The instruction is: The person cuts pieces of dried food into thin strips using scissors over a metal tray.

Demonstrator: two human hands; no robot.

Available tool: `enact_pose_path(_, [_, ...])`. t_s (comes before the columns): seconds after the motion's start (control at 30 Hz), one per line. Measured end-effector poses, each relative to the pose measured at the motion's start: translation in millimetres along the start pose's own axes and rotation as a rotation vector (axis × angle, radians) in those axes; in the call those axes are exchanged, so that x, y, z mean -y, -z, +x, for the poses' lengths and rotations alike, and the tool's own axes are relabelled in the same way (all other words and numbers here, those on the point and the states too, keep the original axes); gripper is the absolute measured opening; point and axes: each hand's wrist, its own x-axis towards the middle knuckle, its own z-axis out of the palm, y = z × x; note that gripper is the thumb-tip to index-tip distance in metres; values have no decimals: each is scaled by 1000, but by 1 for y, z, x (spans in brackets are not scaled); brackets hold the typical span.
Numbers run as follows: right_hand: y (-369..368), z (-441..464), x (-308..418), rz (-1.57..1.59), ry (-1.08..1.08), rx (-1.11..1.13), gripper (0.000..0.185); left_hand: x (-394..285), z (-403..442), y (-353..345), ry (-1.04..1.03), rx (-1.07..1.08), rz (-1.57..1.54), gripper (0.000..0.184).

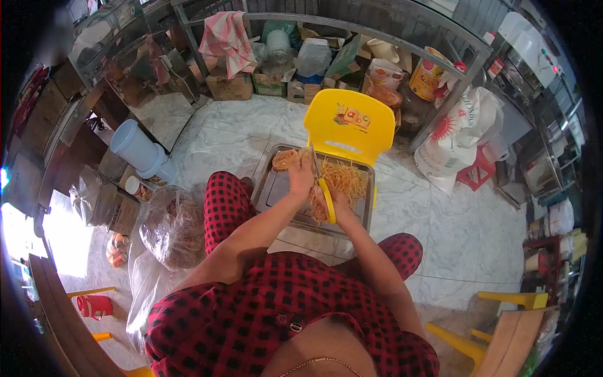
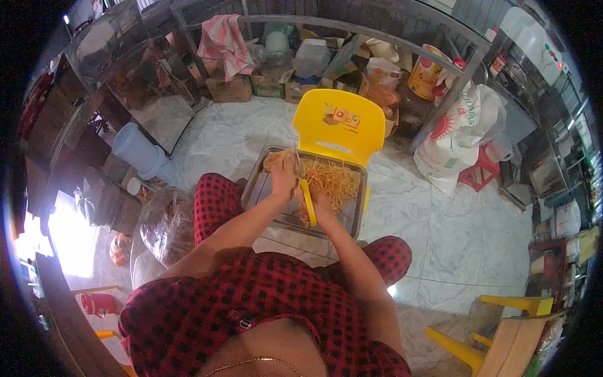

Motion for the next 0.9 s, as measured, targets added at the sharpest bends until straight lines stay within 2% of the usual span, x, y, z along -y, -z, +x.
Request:
enact_pose_path(0.07, [0,-7,7,-12,40,43,39,1,17,4,44,20,-67,27])
enact_pose_path(0.13, [2,-10,12,-118,88,158,43,19,44,9,-173,-46,-93,27])
enact_pose_path(0.23, [3,-2,-13,-176,119,155,44,32,71,19,-174,-40,48,28])
enact_pose_path(0.47, [2,2,-19,-91,63,200,39,41,83,15,-290,-62,-21,24])
enact_pose_path(0.57, [0,0,-18,-62,90,182,38,32,77,15,-293,-67,28,25])
enact_pose_path(0.63, [1,2,-19,-85,84,199,41,16,66,14,-359,-148,238,33])
enact_pose_path(0.9, [3,9,-26,-143,72,154,51,5,46,6,-282,-117,205,32])
